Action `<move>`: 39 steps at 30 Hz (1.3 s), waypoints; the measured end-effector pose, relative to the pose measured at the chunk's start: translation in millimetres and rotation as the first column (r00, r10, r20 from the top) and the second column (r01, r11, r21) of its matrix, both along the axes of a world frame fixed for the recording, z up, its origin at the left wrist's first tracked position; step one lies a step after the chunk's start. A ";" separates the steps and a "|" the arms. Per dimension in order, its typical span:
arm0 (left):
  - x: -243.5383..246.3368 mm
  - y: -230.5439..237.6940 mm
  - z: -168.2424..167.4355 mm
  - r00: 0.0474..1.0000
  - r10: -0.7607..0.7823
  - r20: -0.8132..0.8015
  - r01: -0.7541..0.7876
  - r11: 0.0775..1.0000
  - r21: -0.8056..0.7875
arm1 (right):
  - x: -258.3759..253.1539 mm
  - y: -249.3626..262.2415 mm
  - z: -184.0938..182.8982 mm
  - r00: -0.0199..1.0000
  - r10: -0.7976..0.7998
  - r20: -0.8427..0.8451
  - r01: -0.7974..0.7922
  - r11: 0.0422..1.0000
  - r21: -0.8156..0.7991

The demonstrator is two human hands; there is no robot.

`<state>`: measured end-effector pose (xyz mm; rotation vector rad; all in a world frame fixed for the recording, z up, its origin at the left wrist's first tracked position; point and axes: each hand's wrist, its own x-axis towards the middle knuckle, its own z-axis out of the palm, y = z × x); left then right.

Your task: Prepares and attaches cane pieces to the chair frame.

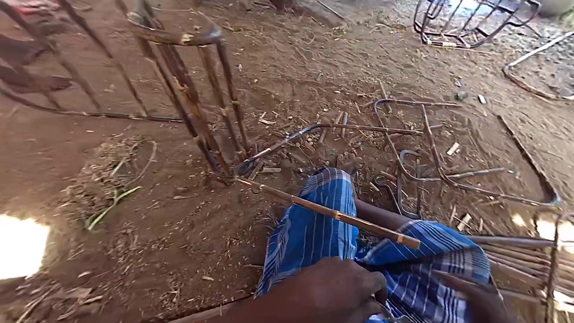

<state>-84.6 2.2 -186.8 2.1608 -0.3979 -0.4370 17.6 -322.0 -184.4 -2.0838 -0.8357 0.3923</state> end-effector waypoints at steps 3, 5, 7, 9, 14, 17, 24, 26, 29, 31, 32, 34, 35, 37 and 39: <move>-8.2 7.7 -17.4 0.964 0.264 0.011 -0.256 0.945 -0.204 | -25.6 94.7 -40.8 0.963 0.173 -0.206 -0.134 0.973 0.189; -13.2 27.5 -32.2 0.904 0.426 -0.017 -0.415 0.870 -0.265 | -17.2 99.1 -45.8 0.958 0.144 -0.247 -0.082 0.966 0.247; -16.1 44.7 -45.4 0.847 0.525 -0.087 -0.520 0.783 -0.340 | -1.7 91.5 -37.7 0.981 0.090 -0.173 -0.063 0.986 0.156; -15.8 44.9 -53.7 0.750 0.634 -0.191 -0.643 0.628 -0.438 | 10.5 85.3 -28.6 0.993 0.036 -0.117 -0.028 0.997 0.066; -6.8 19.7 -64.8 0.640 0.693 -0.332 -0.733 0.421 -0.534 | 29.3 72.6 -16.1 0.998 -0.061 0.000 0.061 0.996 -0.059; -1.9 6.8 -74.4 0.639 0.713 -0.289 -0.732 0.449 -0.513 | 32.9 64.4 -11.5 0.993 -0.100 0.055 0.107 0.986 -0.130; 18.0 -12.8 -84.6 0.530 0.743 -0.409 -0.795 0.267 -0.544 | 38.1 57.3 -6.4 0.982 -0.162 0.097 0.177 0.967 -0.181; 23.3 -14.3 -87.9 0.491 0.783 -0.382 -0.812 0.252 -0.527 | 38.7 60.1 -6.4 0.979 -0.175 0.102 0.192 0.961 -0.197; 25.3 -13.9 -91.3 0.475 0.812 -0.338 -0.822 0.273 -0.499 | 39.6 63.0 -6.2 0.977 -0.181 0.117 0.203 0.952 -0.229; 24.6 -14.1 -91.4 0.462 0.823 -0.331 -0.832 0.272 -0.484 | 40.7 63.9 -6.8 0.977 -0.182 0.111 0.204 0.949 -0.239; 24.3 -13.7 -91.5 0.458 0.825 -0.331 -0.834 0.271 -0.481 | 41.6 64.3 -7.7 0.978 -0.181 0.105 0.201 0.951 -0.235; 25.2 -13.8 -91.5 0.452 0.828 -0.332 -0.836 0.263 -0.482 | 44.6 64.9 -8.9 0.980 -0.178 0.094 0.195 0.954 -0.230; 25.6 -13.4 -91.6 0.450 0.830 -0.329 -0.834 0.260 -0.487 | 45.8 65.9 -9.6 0.980 -0.178 0.093 0.196 0.953 -0.230; 25.9 -14.5 -92.1 0.446 0.838 -0.314 -0.834 0.262 -0.486 | 47.4 66.2 -10.1 0.978 -0.178 0.110 0.200 0.951 -0.237; 27.0 -18.5 -92.3 0.435 0.855 -0.282 -0.831 0.262 -0.490 | 47.1 65.1 -7.1 0.967 -0.156 0.199 0.206 0.944 -0.258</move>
